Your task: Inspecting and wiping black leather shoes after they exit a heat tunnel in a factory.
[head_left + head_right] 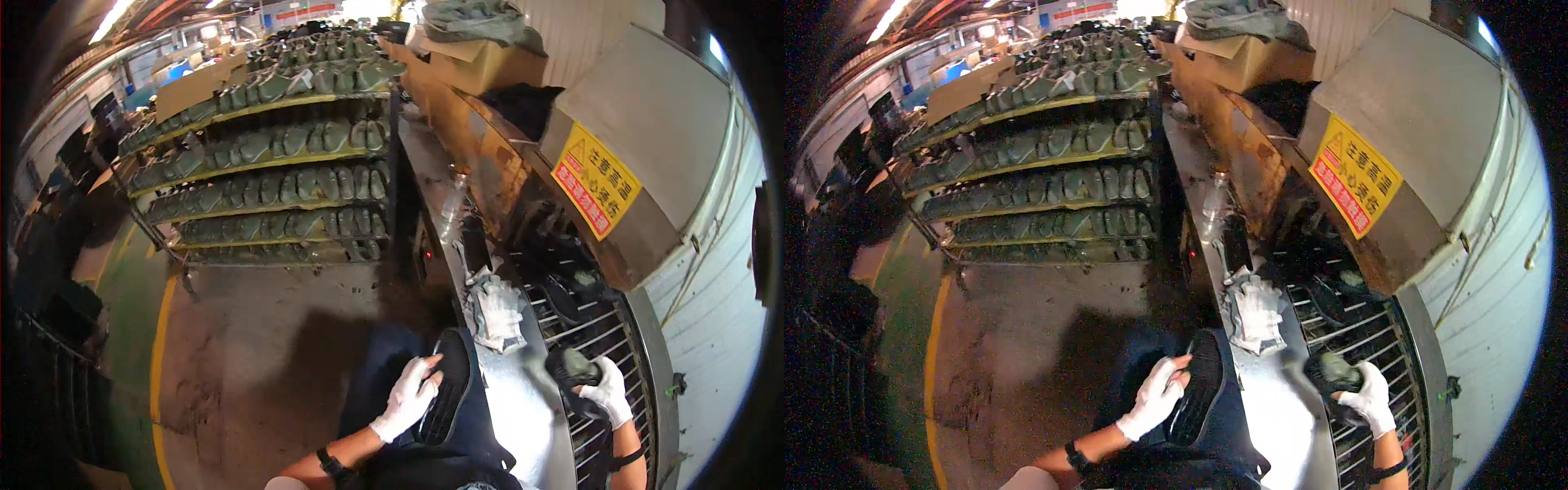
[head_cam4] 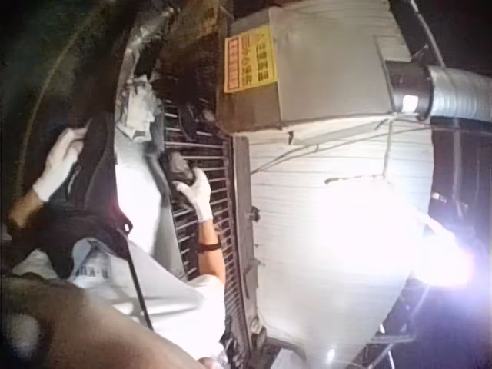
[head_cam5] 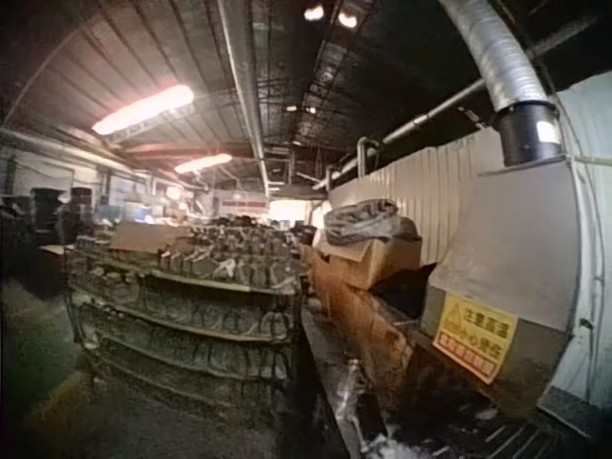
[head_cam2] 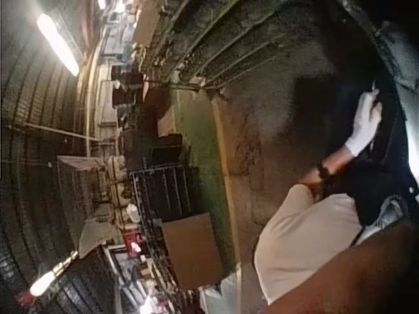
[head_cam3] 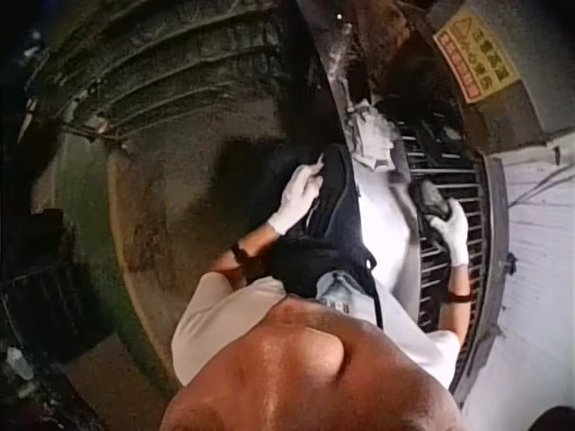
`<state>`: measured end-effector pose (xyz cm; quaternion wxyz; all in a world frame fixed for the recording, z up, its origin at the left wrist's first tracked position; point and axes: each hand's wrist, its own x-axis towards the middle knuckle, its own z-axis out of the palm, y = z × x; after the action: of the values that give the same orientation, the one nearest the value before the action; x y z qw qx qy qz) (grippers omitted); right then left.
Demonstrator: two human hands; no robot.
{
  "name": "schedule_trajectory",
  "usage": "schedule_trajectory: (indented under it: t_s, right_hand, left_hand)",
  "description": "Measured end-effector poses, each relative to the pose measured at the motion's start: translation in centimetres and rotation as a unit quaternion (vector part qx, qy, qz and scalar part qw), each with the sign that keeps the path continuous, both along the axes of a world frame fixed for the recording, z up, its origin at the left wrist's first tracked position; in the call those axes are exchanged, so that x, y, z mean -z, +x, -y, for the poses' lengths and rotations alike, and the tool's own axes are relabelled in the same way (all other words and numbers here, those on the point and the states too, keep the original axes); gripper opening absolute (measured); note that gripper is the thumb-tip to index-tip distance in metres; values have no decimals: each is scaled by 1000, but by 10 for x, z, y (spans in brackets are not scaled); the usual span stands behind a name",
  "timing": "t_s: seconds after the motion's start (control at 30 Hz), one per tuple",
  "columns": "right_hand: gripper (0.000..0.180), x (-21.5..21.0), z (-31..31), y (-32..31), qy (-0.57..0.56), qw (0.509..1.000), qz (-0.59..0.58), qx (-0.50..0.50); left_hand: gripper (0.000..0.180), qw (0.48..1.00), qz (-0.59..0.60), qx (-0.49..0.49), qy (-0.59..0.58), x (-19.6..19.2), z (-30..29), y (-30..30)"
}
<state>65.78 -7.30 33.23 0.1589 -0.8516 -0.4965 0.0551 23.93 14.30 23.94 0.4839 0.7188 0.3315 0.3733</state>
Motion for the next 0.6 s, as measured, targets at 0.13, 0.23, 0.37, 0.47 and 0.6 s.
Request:
schedule_trajectory:
  t_s: [0.13, 0.23, 0.37, 0.47, 0.6]
  right_hand:
    - [52, -65, -60, -84, 18, 907, 59, -416]
    - [43, -82, -101, -157, -5, 800, 97, -593]
    - [52, -55, -105, -188, 8, 796, -73, -601]
    - [64, -29, -85, -202, 48, 871, -426, -240]
    - [58, 11, -85, -244, 64, 531, -844, -18]
  left_hand:
    - [47, 876, 226, 226, -361, 20, -19, 57]
    - [57, 902, 193, 193, -334, 12, -27, 78]
    - [78, 827, 329, 190, -415, -23, -33, 38]
    - [78, 804, 405, 121, -418, -27, -23, 1]
    - [75, 837, 378, 145, -369, -35, -22, 23]
